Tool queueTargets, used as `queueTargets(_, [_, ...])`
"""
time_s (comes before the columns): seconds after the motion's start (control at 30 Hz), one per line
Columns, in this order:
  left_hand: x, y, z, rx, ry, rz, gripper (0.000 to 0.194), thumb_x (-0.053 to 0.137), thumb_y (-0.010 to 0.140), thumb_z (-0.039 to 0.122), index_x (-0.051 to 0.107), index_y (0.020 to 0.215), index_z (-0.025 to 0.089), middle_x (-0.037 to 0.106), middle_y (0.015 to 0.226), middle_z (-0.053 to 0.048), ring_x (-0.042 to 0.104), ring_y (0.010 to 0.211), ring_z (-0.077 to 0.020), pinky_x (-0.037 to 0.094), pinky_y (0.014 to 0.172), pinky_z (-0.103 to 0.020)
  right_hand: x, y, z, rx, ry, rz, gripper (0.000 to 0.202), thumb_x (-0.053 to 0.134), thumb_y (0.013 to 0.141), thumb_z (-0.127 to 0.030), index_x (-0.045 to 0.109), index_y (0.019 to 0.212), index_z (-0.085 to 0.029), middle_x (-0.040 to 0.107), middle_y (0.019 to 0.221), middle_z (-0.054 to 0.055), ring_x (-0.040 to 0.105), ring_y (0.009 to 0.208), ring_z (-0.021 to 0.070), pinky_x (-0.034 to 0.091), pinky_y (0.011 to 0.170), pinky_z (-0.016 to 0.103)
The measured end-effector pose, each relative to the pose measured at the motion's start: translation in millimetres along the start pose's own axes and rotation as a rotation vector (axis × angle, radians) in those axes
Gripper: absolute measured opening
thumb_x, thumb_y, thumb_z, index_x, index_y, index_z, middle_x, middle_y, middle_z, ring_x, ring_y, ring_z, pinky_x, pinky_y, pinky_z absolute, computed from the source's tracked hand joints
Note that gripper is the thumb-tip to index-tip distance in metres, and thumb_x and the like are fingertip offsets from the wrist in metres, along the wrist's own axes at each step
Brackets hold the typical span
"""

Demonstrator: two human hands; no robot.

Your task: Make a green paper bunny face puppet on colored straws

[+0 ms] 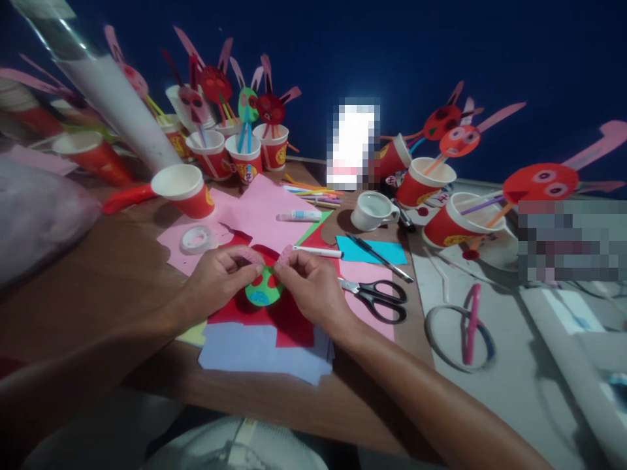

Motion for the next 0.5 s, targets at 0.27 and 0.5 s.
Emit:
queueTargets(0.27, [-1.0,0.2,1.0,-0.086,-0.22,-0.057,0.009,0.062,0.072,0.023,0.063,0.077,0.015,0.064,0.07,0.0,0.058,0.066,-0.0117,0.045,0.062,-0.023,-1.9,1.0,-0.6,0.04,-0.017,0.036,0.022,0.065,0.075,-0.036,0.056,0.066,-0.018,0.052,0.062,-0.004,0.045,0.058,0.0097,0.035,0.057,0.023])
queueTargets(0.5, [-2.8,0.9,-2.3,-0.106,-0.257,-0.065,0.009,0.064,0.073,0.023,0.064,0.078,0.016,0.065,0.071,0.001,0.058,0.065,-0.0117,0.045,0.062,-0.024,-2.2,1.5,0.3,0.038,-0.025,0.049,0.021,0.066,0.074,-0.037,0.058,0.067,-0.018,0.054,0.064,-0.003,0.047,0.06,0.0107,0.037,0.058,0.023])
Point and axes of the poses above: each hand's wrist, its own y-axis towards the middle knuckle, its own x-axis out of the palm, z = x × y, the point moved 1 cm from there along y, towards the middle knuckle
